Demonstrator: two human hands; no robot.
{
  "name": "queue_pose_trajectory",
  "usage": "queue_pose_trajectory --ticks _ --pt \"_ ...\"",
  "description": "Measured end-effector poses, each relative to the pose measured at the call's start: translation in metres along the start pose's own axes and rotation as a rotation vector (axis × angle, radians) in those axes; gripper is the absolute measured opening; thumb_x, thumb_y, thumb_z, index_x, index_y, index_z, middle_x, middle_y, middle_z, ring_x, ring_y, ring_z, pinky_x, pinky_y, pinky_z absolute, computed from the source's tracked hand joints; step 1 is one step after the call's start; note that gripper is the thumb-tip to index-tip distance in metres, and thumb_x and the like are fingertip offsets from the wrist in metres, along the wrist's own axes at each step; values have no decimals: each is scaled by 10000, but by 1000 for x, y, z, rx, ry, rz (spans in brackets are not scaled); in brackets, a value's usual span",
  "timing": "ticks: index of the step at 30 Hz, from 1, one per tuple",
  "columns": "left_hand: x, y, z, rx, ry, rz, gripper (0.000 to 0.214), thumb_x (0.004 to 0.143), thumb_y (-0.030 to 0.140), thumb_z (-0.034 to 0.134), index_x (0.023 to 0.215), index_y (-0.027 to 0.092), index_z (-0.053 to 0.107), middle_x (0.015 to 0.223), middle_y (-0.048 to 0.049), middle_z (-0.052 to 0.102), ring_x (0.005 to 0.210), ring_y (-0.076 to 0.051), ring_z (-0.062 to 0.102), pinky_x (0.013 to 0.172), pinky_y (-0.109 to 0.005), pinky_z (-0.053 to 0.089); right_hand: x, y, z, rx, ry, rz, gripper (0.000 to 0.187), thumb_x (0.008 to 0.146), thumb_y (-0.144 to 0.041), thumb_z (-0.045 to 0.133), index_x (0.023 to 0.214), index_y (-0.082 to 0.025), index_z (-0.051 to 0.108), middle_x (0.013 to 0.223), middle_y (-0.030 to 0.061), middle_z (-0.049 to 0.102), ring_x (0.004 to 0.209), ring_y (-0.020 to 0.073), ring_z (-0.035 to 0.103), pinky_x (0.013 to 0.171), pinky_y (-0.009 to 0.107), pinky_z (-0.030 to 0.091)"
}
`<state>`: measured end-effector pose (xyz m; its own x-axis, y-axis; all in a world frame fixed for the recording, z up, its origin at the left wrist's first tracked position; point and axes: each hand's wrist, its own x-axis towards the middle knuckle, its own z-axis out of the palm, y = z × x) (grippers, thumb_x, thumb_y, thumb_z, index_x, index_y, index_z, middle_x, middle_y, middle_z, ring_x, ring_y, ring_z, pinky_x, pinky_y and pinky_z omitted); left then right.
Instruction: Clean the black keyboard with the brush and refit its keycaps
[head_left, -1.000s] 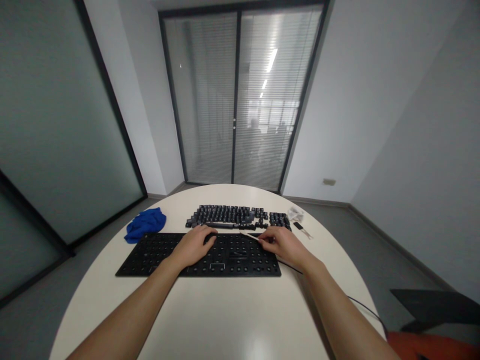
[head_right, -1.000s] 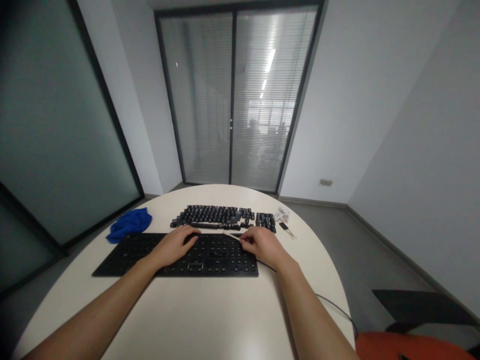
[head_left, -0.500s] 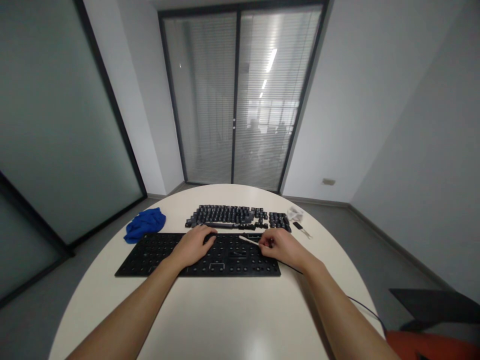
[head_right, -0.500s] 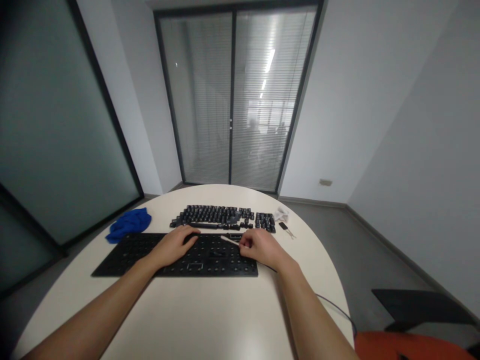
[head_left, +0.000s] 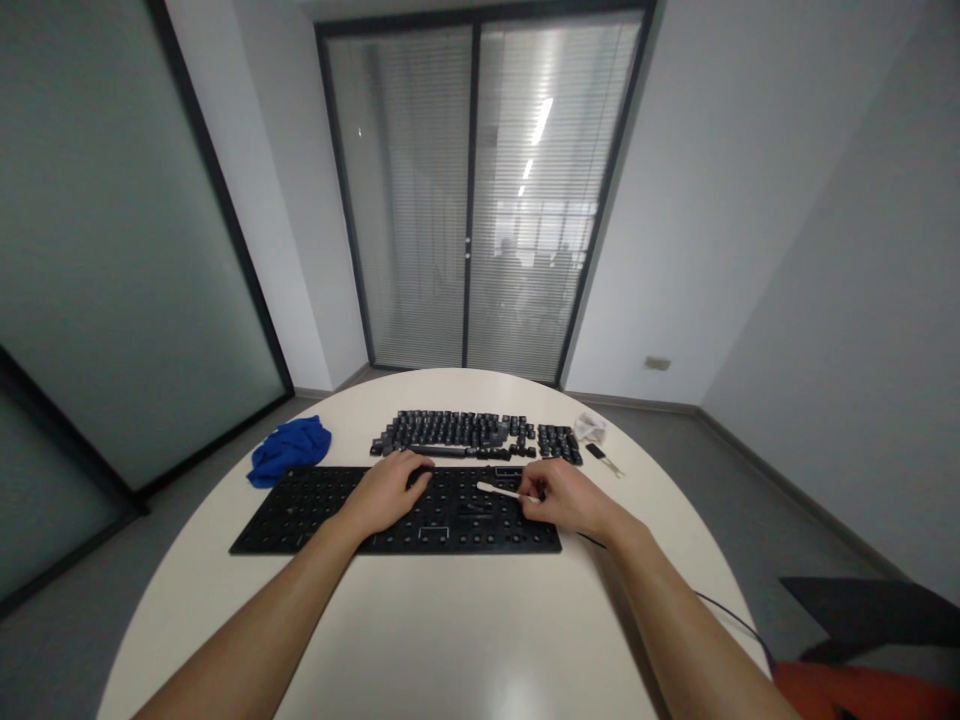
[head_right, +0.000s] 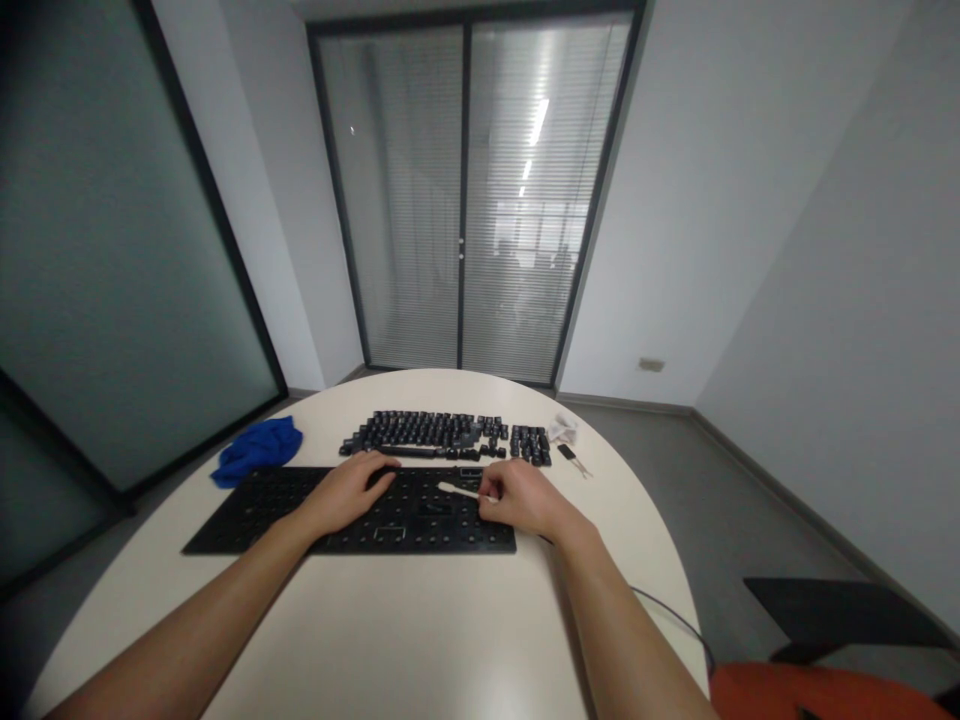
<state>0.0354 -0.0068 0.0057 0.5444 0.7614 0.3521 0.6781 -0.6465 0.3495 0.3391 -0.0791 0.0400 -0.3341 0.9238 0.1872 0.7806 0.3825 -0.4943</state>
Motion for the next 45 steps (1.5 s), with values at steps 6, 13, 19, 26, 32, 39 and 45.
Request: queue_pose_trajectory --ticks 6,13,19,26,32,39,45 --pt "0 0 0 -5 0 7 272 960 330 479 1113 219 674 1088 -68 692 1036 -237 613 941 -369 470 -1 0 1 16 -17 17 55 664 -151 603 666 -177 651 631 -32 615 588 112 531 534 203 330" --pt "0 0 0 -8 1 7 268 958 326 484 1115 218 673 1088 -69 691 1039 -236 610 946 -372 469 -1 -1 1 31 -19 0 54 657 -149 611 668 -176 656 637 -31 613 595 111 526 546 204 342" --pt "0 1 -1 -8 8 3 275 959 341 479 1109 221 675 1083 -67 694 1035 -236 614 939 -370 472 -2 -4 1 51 -23 15 51 656 -155 611 662 -170 658 632 -29 609 593 111 525 539 203 338" --pt "0 1 -1 -5 -1 0 288 963 343 463 1119 222 672 1094 -68 690 1040 -246 608 937 -381 472 -3 -11 -1 204 -107 50 40 631 -161 620 646 -160 657 609 -35 592 572 105 506 512 193 334" --pt "0 1 0 -19 -2 -3 283 961 341 472 1122 222 672 1096 -70 691 1036 -243 608 948 -384 467 -5 -14 -1 278 -201 84 72 616 -154 611 642 -157 678 625 -27 635 579 113 533 515 196 360" --pt "0 0 0 -12 -2 6 270 963 325 475 1120 217 667 1092 -68 691 1037 -239 607 946 -374 463 -6 -15 -2 293 -228 85 64 609 -157 619 634 -159 678 628 -33 644 575 107 536 520 193 373" --pt "-1 1 -1 -8 1 7 273 966 336 469 1116 218 665 1085 -65 686 1037 -239 604 942 -371 466 -6 -20 -2 322 -236 69 81 614 -151 614 641 -159 690 620 -32 636 565 101 521 518 191 366"
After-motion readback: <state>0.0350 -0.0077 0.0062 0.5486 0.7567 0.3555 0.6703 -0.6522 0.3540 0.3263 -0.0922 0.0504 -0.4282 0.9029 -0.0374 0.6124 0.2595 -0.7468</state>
